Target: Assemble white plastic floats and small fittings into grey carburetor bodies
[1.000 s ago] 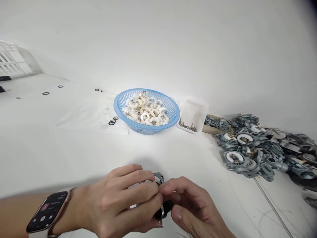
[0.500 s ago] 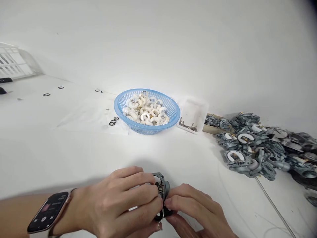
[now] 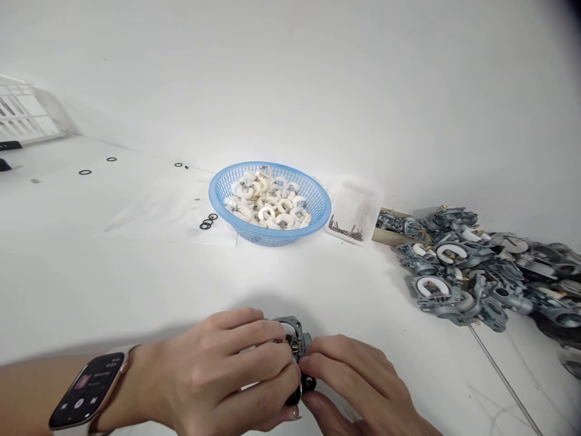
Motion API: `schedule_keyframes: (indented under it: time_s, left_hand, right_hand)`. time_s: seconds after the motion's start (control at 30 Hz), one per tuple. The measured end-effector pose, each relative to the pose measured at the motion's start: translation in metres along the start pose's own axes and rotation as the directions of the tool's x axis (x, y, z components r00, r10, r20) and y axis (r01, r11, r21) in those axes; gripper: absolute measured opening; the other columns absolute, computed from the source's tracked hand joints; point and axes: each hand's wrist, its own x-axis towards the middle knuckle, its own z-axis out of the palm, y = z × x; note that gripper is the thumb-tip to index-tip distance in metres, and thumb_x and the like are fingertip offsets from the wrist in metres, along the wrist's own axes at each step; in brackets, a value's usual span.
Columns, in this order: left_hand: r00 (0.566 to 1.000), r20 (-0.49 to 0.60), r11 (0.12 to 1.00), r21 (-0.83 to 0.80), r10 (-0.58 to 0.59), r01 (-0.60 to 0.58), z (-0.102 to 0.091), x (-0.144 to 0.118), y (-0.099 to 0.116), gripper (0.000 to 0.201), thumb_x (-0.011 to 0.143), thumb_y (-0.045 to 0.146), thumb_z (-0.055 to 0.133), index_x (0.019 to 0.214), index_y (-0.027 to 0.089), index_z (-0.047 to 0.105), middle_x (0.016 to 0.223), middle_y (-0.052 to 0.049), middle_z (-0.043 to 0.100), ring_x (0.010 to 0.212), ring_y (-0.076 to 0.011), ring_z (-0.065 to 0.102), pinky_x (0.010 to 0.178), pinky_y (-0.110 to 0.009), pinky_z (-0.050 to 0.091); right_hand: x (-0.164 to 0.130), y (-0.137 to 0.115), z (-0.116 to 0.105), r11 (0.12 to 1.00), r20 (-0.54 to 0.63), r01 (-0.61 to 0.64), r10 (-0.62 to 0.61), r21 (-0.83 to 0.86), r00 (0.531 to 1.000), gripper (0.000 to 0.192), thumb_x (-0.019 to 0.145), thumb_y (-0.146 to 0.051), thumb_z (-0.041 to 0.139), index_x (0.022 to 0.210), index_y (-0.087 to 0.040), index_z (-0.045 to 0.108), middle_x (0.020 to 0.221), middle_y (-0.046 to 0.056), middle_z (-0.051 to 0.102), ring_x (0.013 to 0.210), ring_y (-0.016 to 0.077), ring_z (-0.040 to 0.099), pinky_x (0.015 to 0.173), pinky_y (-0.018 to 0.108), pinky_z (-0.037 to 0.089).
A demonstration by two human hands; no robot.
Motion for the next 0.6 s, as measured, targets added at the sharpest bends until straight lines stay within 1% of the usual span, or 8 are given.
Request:
schedule_keyframes:
  time_s: [0.07,0.17,0.27,0.37,0.47,0.53,0.6]
  left_hand:
    - [1.0,0.027,1.0,-0.024,-0.007,0.008,-0.0001,0.0005,-0.0001,0.019,0.11,0.022,0.065,0.099,0.012,0.076,0.083,-0.004,0.081,0.086,-0.0207,0.078,0.088,-0.032,0.063]
    - [0.999,0.044,0.999,-0.037,-0.015,0.017,-0.0001,0.0006,0.0003,0.023,0.112,0.022,0.06,0.097,0.013,0.076,0.084,-0.005,0.08,0.083,-0.0195,0.078,0.087,-0.031,0.064]
    - [0.998,0.06,0.999,-0.025,-0.021,0.023,-0.0003,-0.0009,0.0003,0.025,0.113,0.022,0.057,0.101,0.013,0.077,0.086,-0.005,0.081,0.087,-0.02,0.078,0.088,-0.031,0.064]
    - [0.996,0.083,0.999,-0.036,-0.013,0.016,-0.0009,-0.0022,-0.0005,0.021,0.111,0.023,0.061,0.102,0.012,0.077,0.088,-0.005,0.082,0.09,-0.0207,0.079,0.09,-0.031,0.064]
    - [0.997,0.075,1.0,-0.028,-0.004,0.006,-0.0018,-0.0016,-0.0015,0.017,0.109,0.025,0.067,0.102,0.012,0.077,0.089,-0.005,0.081,0.092,-0.0201,0.078,0.093,-0.03,0.064]
    - [0.997,0.07,1.0,-0.024,-0.01,0.012,-0.0021,-0.0004,-0.0019,0.016,0.107,0.026,0.07,0.103,0.013,0.076,0.089,-0.005,0.081,0.092,-0.0197,0.078,0.093,-0.029,0.064]
    - [0.998,0.06,0.999,-0.037,-0.02,0.022,-0.0018,0.0005,-0.0021,0.015,0.107,0.027,0.071,0.103,0.013,0.075,0.088,-0.005,0.08,0.091,-0.0196,0.078,0.092,-0.03,0.065]
  right_hand:
    - [0.0023,-0.0006,-0.0038,0.998,0.024,0.028,-0.026,-0.059,0.999,0.015,0.108,-0.02,0.063,0.123,-0.022,0.067,0.104,0.005,0.083,0.085,0.0195,0.084,0.085,0.024,0.067]
    - [0.002,-0.0003,-0.0065,0.994,0.067,0.061,-0.055,-0.089,0.996,0.013,0.114,-0.028,0.06,0.122,-0.021,0.067,0.102,0.005,0.083,0.083,0.0192,0.082,0.083,0.027,0.066]
    - [0.0002,0.0008,-0.0055,0.989,0.081,0.086,-0.076,-0.117,0.994,0.014,0.116,-0.03,0.057,0.118,-0.021,0.067,0.093,0.004,0.081,0.075,0.0189,0.078,0.074,0.029,0.065]
    - [0.0,0.0012,-0.0044,0.986,0.08,0.1,-0.09,-0.136,0.993,0.01,0.115,-0.026,0.057,0.114,-0.021,0.066,0.086,0.003,0.078,0.066,0.0178,0.074,0.064,0.03,0.063]
    - [0.0001,0.0003,-0.0041,0.982,0.111,0.116,-0.1,-0.147,0.989,0.011,0.116,-0.025,0.055,0.112,-0.021,0.064,0.088,0.002,0.078,0.065,0.017,0.073,0.064,0.03,0.063]
    - [-0.0008,-0.0004,-0.0032,0.981,0.128,0.115,-0.095,-0.157,0.987,0.014,0.118,-0.028,0.052,0.111,-0.022,0.064,0.089,0.002,0.078,0.067,0.0167,0.073,0.065,0.03,0.064]
    - [-0.0023,-0.0013,-0.0018,0.981,0.12,0.107,-0.088,-0.163,0.989,0.019,0.12,-0.03,0.049,0.11,-0.023,0.063,0.087,0.0,0.077,0.065,0.0163,0.071,0.063,0.031,0.063]
